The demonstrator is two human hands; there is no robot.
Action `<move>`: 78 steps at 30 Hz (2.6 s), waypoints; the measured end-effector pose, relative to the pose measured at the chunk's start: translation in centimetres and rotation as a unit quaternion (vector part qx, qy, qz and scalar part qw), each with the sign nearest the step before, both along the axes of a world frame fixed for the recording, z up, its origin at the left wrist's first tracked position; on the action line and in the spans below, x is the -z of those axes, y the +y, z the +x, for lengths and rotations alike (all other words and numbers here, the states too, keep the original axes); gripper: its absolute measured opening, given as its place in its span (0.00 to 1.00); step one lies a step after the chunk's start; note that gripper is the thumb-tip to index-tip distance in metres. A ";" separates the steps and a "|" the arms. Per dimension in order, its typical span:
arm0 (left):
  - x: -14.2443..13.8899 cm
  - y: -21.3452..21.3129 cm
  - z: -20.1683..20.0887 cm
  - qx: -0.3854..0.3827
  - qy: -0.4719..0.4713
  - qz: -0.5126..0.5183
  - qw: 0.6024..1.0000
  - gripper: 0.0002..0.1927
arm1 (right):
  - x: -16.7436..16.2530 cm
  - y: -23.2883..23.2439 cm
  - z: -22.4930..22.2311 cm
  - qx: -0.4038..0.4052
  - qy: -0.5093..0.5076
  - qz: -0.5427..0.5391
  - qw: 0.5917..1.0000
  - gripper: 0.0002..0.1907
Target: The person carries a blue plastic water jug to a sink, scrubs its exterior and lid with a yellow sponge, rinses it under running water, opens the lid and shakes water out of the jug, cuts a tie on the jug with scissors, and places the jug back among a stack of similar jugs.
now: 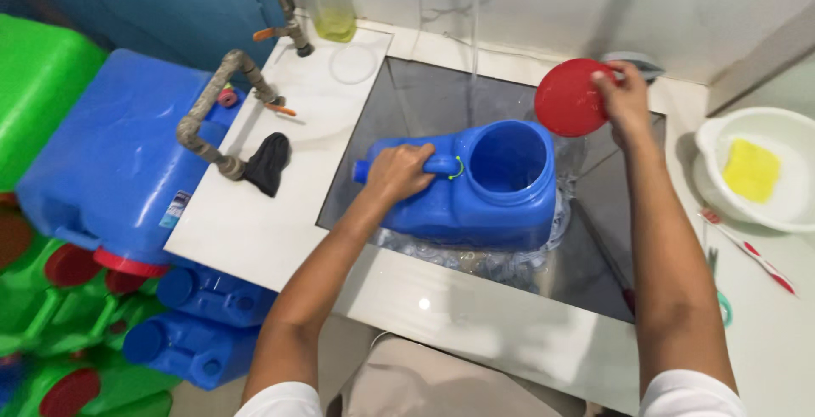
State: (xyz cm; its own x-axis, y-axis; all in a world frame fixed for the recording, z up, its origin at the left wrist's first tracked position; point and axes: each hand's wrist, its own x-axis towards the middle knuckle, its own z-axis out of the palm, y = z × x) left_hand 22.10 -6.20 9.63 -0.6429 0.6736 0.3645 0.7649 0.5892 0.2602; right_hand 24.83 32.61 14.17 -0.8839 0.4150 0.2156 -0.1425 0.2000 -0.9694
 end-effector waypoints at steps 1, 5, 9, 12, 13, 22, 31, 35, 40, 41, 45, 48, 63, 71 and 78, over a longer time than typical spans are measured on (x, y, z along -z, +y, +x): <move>0.6 1.3 0.2 -0.013 -0.027 -0.012 0.999 0.15 | -0.4 1.0 1.3 0.006 -0.018 -0.059 0.998 0.17; 1.9 6.8 1.5 -0.020 -0.078 -0.036 0.996 0.14 | -0.8 3.7 5.9 0.056 -0.185 -0.072 0.979 0.16; 2.2 11.4 2.5 -0.003 -0.077 -0.047 0.996 0.17 | 2.2 2.2 7.2 -0.007 -0.191 0.156 0.969 0.21; 2.2 13.2 2.3 0.021 -0.073 -0.065 0.995 0.14 | 4.3 0.6 7.6 0.044 -0.108 0.435 0.893 0.26; 2.2 13.6 2.2 0.035 -0.085 -0.081 0.992 0.12 | 4.6 0.2 7.9 0.050 -0.037 0.499 0.864 0.29; 2.7 15.3 1.6 0.037 -0.122 -0.096 0.987 0.11 | 2.8 -4.7 6.7 0.058 -0.186 0.590 0.783 0.38; 2.3 13.6 3.1 0.012 -0.097 -0.098 0.990 0.10 | 5.3 -6.3 8.9 0.211 -0.200 0.441 0.849 0.24; 0.5 9.5 4.6 -0.001 -0.096 -0.070 0.993 0.10 | 6.3 -5.6 10.7 0.205 0.170 0.045 0.963 0.23; -5.9 -0.6 6.1 -0.021 -0.052 -0.014 0.998 0.12 | 6.6 -5.0 12.4 0.166 0.149 -0.184 0.957 0.26; -7.7 -3.2 6.3 -0.032 -0.041 0.006 0.999 0.12 | 6.7 -5.3 12.3 0.182 0.124 -0.195 0.956 0.25; -15.2 -16.0 7.5 -0.096 -0.011 0.112 0.989 0.11 | 7.0 -8.6 9.9 0.184 0.161 -0.181 0.953 0.22; -19.6 -28.2 10.7 -0.088 -0.023 0.247 0.965 0.11 | 7.0 -14.6 6.9 0.083 0.187 -0.170 0.964 0.23; -22.9 -78.8 59.3 -0.528 0.016 0.246 0.812 0.11 | 8.8 -78.9 12.2 -0.454 0.181 0.097 0.867 0.06; -0.8 -94.2 62.9 -0.784 -0.172 0.150 0.577 0.27 | 16.2 -101.8 19.0 -0.556 0.148 0.174 0.799 0.04; 23.7 -102.8 55.1 -0.829 -0.273 0.180 0.454 0.28 | 26.3 -112.4 18.7 -0.608 0.018 0.213 0.765 0.07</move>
